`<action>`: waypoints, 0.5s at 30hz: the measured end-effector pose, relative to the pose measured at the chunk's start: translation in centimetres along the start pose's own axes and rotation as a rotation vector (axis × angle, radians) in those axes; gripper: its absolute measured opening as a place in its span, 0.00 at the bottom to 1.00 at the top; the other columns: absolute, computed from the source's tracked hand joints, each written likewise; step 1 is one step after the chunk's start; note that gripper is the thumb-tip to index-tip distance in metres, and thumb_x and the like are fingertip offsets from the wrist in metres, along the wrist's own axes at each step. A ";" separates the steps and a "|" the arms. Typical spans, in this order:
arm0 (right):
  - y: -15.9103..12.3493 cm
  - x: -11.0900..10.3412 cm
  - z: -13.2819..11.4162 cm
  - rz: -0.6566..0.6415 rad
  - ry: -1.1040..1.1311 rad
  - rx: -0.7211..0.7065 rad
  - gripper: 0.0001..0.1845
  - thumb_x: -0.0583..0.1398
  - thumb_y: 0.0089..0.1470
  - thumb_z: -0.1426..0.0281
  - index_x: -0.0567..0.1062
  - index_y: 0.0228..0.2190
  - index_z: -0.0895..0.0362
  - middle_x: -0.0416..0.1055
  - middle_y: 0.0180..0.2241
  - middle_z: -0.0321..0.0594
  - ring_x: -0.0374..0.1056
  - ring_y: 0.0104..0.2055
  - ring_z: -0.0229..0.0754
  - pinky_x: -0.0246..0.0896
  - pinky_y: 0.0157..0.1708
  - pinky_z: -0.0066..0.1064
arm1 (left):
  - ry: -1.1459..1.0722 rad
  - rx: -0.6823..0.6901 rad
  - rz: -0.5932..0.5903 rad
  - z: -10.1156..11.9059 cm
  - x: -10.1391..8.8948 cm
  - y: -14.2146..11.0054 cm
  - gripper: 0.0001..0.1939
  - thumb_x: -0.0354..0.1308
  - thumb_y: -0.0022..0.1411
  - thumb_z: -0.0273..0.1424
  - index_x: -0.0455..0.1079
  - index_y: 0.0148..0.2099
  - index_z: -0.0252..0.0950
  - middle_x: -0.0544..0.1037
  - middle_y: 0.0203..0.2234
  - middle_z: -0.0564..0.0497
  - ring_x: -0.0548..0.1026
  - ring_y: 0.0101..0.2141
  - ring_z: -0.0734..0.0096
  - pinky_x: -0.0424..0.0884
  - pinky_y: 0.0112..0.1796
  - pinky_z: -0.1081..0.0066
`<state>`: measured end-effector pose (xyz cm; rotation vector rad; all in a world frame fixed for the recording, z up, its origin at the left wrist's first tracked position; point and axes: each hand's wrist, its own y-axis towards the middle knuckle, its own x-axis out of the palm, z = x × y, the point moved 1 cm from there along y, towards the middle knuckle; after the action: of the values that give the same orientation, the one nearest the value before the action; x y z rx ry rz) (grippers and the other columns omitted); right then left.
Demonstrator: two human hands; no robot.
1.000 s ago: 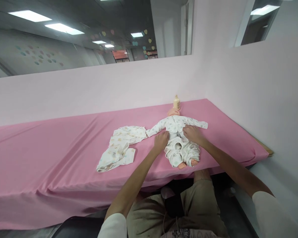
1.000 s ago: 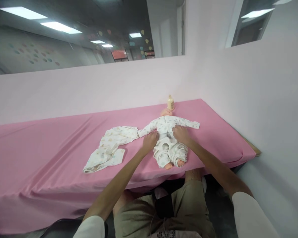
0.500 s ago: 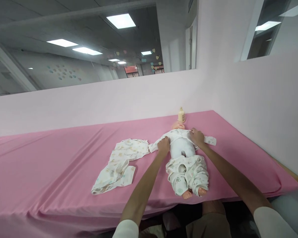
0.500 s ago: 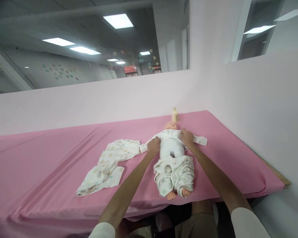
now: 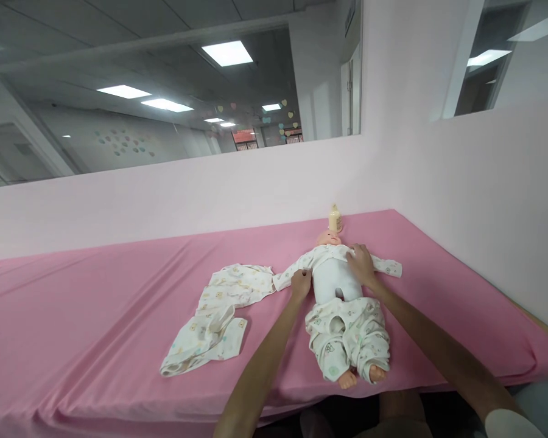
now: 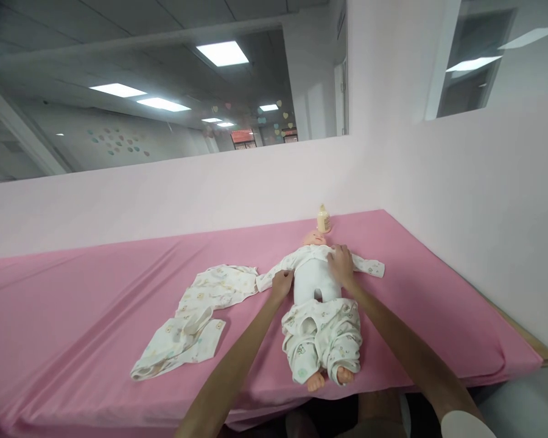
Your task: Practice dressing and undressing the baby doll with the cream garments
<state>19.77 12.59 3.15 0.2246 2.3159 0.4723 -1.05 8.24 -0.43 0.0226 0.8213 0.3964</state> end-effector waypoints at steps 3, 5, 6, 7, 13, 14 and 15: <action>-2.7 -0.2 -2.8 -0.025 -0.043 -0.166 0.15 0.52 0.57 0.67 0.71 0.44 0.57 0.67 0.47 0.49 0.63 0.50 0.49 0.56 0.52 0.38 | -0.011 0.005 -0.014 -0.6 0.1 -0.4 0.15 0.48 0.63 0.32 0.62 0.24 0.37 0.74 0.24 0.45 0.73 0.30 0.62 0.62 0.32 0.68; -4.5 -0.6 -4.8 -0.068 -0.061 -0.243 0.14 0.53 0.57 0.66 0.70 0.44 0.56 0.67 0.46 0.48 0.62 0.49 0.49 0.55 0.51 0.39 | -0.005 0.010 0.003 -0.8 0.0 -0.2 0.10 0.50 0.60 0.29 0.64 0.25 0.36 0.75 0.28 0.43 0.73 0.35 0.58 0.62 0.37 0.65; -5.2 -0.7 -5.7 -0.113 -0.058 -0.273 0.14 0.53 0.57 0.66 0.70 0.43 0.56 0.68 0.45 0.47 0.63 0.48 0.49 0.56 0.50 0.39 | -0.006 0.007 0.011 -0.9 0.0 -0.1 0.08 0.51 0.59 0.27 0.64 0.27 0.36 0.75 0.30 0.42 0.73 0.38 0.55 0.62 0.39 0.63; -5.8 -0.8 -6.4 -0.180 -0.050 -0.295 0.13 0.53 0.57 0.66 0.70 0.43 0.56 0.69 0.43 0.46 0.63 0.47 0.48 0.56 0.49 0.39 | -0.013 -0.001 0.016 -1.0 0.0 0.0 0.07 0.52 0.57 0.26 0.64 0.27 0.36 0.75 0.30 0.41 0.73 0.40 0.53 0.62 0.41 0.61; -7.3 -0.2 -7.7 -0.518 -0.053 -0.333 0.08 0.57 0.54 0.62 0.70 0.31 0.54 0.71 0.36 0.42 0.65 0.41 0.47 0.55 0.39 0.35 | -0.228 -0.096 -0.026 -1.3 0.5 1.2 0.14 0.53 0.55 0.28 0.56 0.19 0.37 0.68 0.20 0.48 0.72 0.35 0.59 0.64 0.38 0.64; -7.4 -0.2 -7.7 -0.532 -0.066 -0.339 0.09 0.58 0.54 0.62 0.69 0.28 0.54 0.71 0.35 0.42 0.65 0.40 0.46 0.54 0.38 0.35 | -0.295 -0.124 -0.044 -1.3 0.7 1.4 0.15 0.53 0.56 0.29 0.55 0.19 0.37 0.65 0.17 0.50 0.71 0.30 0.62 0.64 0.34 0.65; -7.4 -0.1 -7.7 -0.538 -0.077 -0.339 0.10 0.59 0.53 0.62 0.68 0.27 0.55 0.70 0.35 0.42 0.65 0.39 0.46 0.54 0.37 0.35 | -0.368 -0.153 -0.060 -1.3 0.9 1.6 0.16 0.51 0.57 0.30 0.53 0.19 0.38 0.62 0.15 0.52 0.69 0.26 0.66 0.64 0.31 0.67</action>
<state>14.27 3.70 5.25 -0.5222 2.0659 0.5520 -1.93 9.87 -1.70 -0.0693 0.4264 0.3833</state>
